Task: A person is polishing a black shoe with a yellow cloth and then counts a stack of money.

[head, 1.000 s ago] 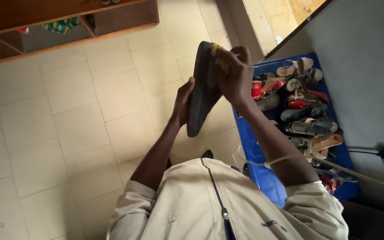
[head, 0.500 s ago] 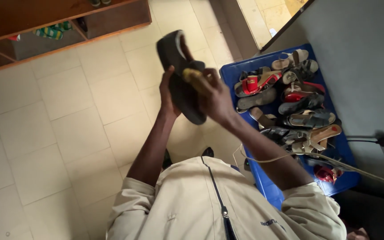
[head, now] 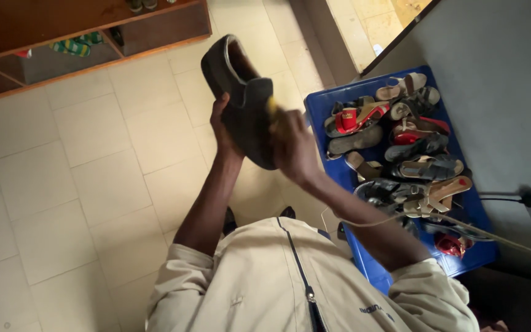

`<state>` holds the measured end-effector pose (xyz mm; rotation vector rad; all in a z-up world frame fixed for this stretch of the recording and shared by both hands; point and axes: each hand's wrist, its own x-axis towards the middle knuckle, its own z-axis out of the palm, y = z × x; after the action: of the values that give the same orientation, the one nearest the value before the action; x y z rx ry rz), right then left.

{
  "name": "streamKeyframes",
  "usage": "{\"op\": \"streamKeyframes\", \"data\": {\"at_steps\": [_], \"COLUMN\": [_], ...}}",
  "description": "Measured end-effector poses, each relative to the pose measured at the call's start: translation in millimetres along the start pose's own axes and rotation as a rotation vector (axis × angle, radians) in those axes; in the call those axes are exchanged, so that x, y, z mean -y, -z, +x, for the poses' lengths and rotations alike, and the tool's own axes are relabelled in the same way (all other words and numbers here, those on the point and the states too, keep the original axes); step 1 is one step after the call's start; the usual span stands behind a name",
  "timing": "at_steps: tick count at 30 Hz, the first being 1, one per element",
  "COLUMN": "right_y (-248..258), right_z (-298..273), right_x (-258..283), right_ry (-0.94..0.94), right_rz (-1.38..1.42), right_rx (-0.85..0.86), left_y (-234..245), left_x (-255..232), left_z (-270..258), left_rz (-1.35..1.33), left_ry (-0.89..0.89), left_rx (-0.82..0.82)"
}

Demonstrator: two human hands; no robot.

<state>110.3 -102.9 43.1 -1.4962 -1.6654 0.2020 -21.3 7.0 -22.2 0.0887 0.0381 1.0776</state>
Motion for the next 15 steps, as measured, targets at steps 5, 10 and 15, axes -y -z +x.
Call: {"op": "streamKeyframes", "data": {"at_steps": [5, 10, 15], "right_y": [6.1, 18.1, 22.6], "right_z": [12.2, 45.1, 36.8], "right_x": [3.8, -16.0, -12.8], "right_ry": [0.287, 0.272, 0.134], "right_rz": [-0.012, -0.199, -0.076], "right_rx": [0.015, -0.145, -0.191], "left_y": [47.4, 5.8, -17.5], "left_x": [6.6, 19.5, 20.2], "left_z": [8.5, -8.2, -12.5], "left_rz": [0.109, 0.431, 0.285], "left_ry": [0.142, 0.095, 0.181], "left_rx": [0.034, -0.074, -0.149]}}
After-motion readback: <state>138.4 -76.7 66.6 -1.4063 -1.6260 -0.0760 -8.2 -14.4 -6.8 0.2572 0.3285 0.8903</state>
